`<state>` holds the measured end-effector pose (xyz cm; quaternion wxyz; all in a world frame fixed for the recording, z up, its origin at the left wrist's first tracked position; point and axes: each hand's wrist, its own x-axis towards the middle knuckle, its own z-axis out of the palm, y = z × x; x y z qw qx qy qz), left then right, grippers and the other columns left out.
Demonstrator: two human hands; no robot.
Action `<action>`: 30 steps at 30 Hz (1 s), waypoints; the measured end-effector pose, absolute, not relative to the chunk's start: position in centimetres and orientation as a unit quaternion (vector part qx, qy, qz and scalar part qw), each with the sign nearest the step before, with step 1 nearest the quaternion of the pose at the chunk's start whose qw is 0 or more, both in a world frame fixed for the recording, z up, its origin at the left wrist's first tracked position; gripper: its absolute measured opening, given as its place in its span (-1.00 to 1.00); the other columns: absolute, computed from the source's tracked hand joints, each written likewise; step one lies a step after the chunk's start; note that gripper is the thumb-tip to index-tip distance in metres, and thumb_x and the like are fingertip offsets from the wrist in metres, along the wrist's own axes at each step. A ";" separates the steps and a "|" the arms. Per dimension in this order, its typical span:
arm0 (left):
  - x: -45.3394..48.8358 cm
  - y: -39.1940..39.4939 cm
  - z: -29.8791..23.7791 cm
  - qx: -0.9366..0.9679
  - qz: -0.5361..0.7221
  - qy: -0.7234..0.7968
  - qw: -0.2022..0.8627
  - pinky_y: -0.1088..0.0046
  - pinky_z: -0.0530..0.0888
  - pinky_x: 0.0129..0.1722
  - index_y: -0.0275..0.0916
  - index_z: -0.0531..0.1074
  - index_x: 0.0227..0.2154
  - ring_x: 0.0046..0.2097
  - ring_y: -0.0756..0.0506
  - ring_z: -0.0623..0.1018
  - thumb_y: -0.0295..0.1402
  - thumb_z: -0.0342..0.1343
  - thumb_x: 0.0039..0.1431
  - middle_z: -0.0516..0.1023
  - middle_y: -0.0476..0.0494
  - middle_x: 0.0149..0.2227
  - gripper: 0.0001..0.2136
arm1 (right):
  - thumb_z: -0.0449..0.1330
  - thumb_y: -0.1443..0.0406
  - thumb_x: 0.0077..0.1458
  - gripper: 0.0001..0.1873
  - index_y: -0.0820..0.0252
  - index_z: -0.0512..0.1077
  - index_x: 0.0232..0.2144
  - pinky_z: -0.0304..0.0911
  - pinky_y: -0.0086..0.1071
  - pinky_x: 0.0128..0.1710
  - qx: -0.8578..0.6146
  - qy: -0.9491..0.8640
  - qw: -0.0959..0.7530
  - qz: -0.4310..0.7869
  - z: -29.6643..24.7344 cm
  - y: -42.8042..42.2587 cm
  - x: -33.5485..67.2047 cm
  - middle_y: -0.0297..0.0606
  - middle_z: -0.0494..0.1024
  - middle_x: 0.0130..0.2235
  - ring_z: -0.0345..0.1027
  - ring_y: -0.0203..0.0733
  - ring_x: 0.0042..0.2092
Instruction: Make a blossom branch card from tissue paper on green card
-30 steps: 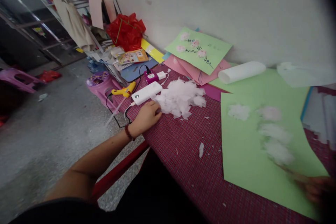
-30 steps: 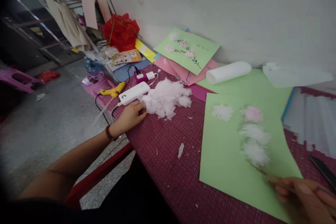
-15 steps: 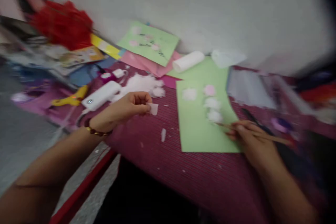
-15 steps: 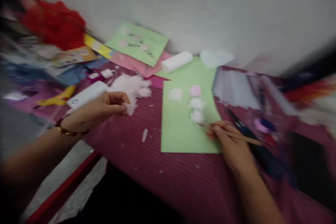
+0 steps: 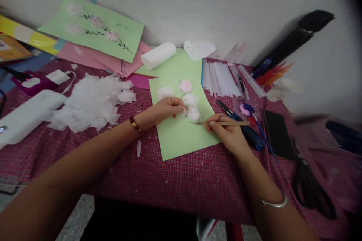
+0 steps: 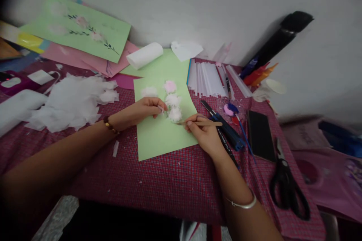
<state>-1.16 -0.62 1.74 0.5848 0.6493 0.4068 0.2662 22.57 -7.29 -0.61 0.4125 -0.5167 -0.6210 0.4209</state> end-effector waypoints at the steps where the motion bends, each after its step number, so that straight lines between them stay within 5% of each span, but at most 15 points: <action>1: -1.4 -0.6 1.6 0.654 0.260 0.400 0.587 0.55 0.27 -0.44 -0.28 0.42 -0.45 -0.44 0.07 0.31 -0.43 0.06 -0.05 0.48 -0.04 -0.37 -0.92 | 0.18 0.20 0.11 -0.83 0.17 0.46 -0.44 0.27 -0.32 -0.37 -0.520 -0.624 0.412 0.413 -0.6 -7.2 22.6 -0.30 0.47 -0.46 0.36 -0.24 -0.40; 8: -2.3 0.0 1.4 0.731 0.136 0.353 0.568 0.54 0.20 -0.54 -0.25 0.46 -0.47 -0.54 0.07 0.29 -0.42 0.04 -0.05 0.41 0.03 -0.54 -0.90 | 0.18 0.20 0.11 -0.86 0.15 0.42 -0.40 0.31 -0.26 -0.34 -0.533 -0.571 0.465 0.417 -1.0 -7.1 22.3 -0.31 0.47 -0.47 0.39 -0.22 -0.42; 21: 1.4 -1.5 -1.2 0.786 0.245 0.405 0.398 0.49 0.29 -0.43 -0.25 0.32 -0.42 -0.44 0.03 0.37 -0.52 0.06 -0.06 0.38 0.03 -0.50 -0.89 | 0.18 0.23 0.14 -0.89 0.14 0.42 -0.38 0.30 -0.32 -0.39 -0.515 -0.538 0.531 0.405 -0.8 -7.4 22.3 -0.36 0.45 -0.49 0.36 -0.26 -0.46; 30: 1.6 -1.8 -1.2 0.796 0.239 0.404 0.382 0.47 0.27 -0.43 -0.24 0.33 -0.40 -0.42 0.01 0.37 -0.53 0.04 -0.03 0.41 0.01 -0.48 -0.89 | 0.09 0.29 0.18 -0.85 0.14 0.39 -0.44 0.22 -0.34 -0.37 -0.507 -0.677 0.435 0.310 -0.3 -8.0 21.3 -0.34 0.39 -0.46 0.31 -0.25 -0.39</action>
